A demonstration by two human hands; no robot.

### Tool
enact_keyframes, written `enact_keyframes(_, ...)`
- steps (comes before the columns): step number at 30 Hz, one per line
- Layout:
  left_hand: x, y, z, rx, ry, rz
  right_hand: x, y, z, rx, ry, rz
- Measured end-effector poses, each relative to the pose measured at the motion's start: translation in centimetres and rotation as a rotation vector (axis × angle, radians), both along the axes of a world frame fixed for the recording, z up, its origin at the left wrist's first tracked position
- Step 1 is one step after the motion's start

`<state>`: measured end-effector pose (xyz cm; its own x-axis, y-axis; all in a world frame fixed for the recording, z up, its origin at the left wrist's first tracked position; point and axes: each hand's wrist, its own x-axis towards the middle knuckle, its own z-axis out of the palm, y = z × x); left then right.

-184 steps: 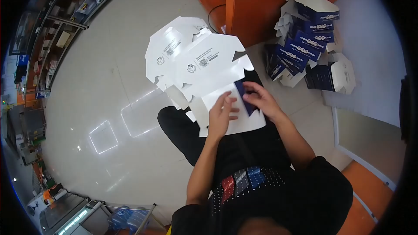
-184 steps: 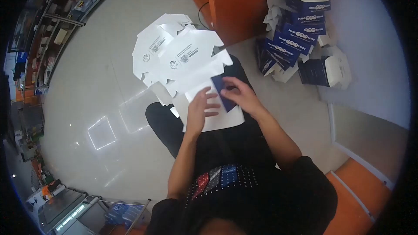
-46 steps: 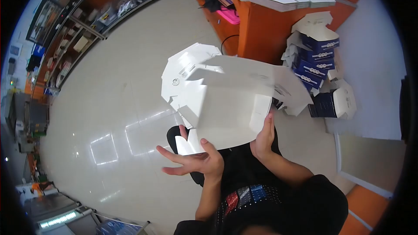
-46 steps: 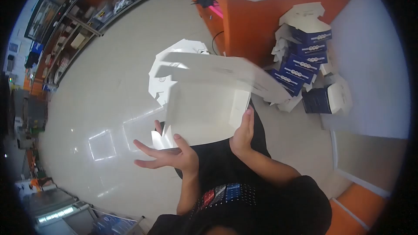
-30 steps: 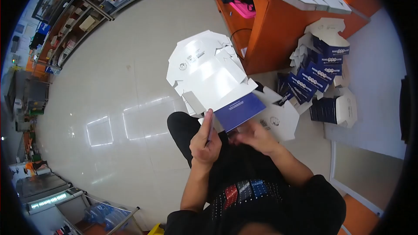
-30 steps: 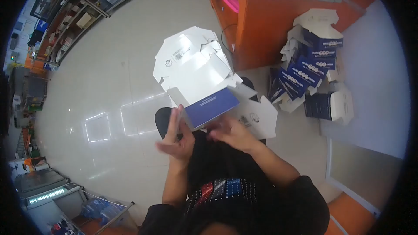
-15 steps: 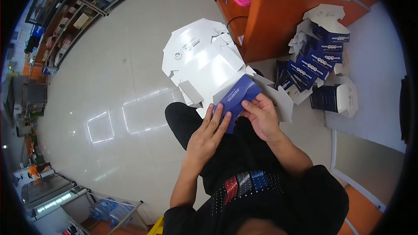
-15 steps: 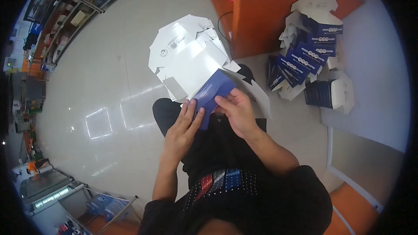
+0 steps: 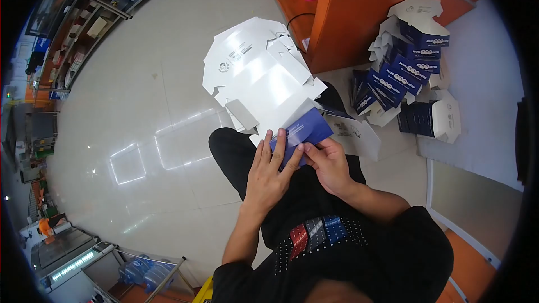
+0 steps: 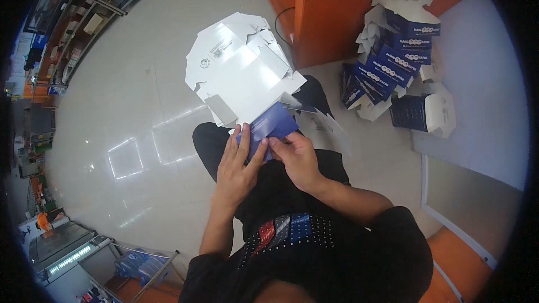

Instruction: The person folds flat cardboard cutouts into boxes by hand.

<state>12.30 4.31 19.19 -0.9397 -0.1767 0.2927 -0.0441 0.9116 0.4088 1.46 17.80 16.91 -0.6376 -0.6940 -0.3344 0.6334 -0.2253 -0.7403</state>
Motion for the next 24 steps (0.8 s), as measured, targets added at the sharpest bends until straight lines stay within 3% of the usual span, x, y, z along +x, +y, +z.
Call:
enact_keyframes(5, -0.4, 0.0, 0.4, -0.078, 0.024, 0.026, 0.5, 0.0, 0.5, 0.068, 0.194, 0.037)
enact_keyframes(7, -0.8, -0.3, 0.4, -0.125, 0.015, 0.030, 0.9, 0.0, 0.7, 0.053, 0.136, 0.025)
enact_keyframes(10, -1.3, -0.1, 0.9, -0.048, -0.005, 0.039, 0.3, 0.4, -0.7, 0.066, 0.145, 0.063)
enact_keyframes(15, -2.0, -0.2, 0.8, 0.415, 0.070, 0.129, -1.6, 1.7, -0.3, 0.025, 0.075, 0.276)
enact_keyframes(17, -2.7, -0.2, 0.6, 0.522, 0.058, 0.170, -2.3, 1.8, -0.1, 0.056, 0.179, 0.268)
enact_keyframes(21, -3.3, 0.3, -1.1, 0.415, 0.033, 0.177, -3.5, 3.6, -1.8, 0.125, 0.146, 0.182)
enact_keyframes(24, -3.7, 0.8, -2.3, 0.441, 0.046, 0.112, -3.2, 3.7, -2.7, 0.247, 0.267, 0.277)
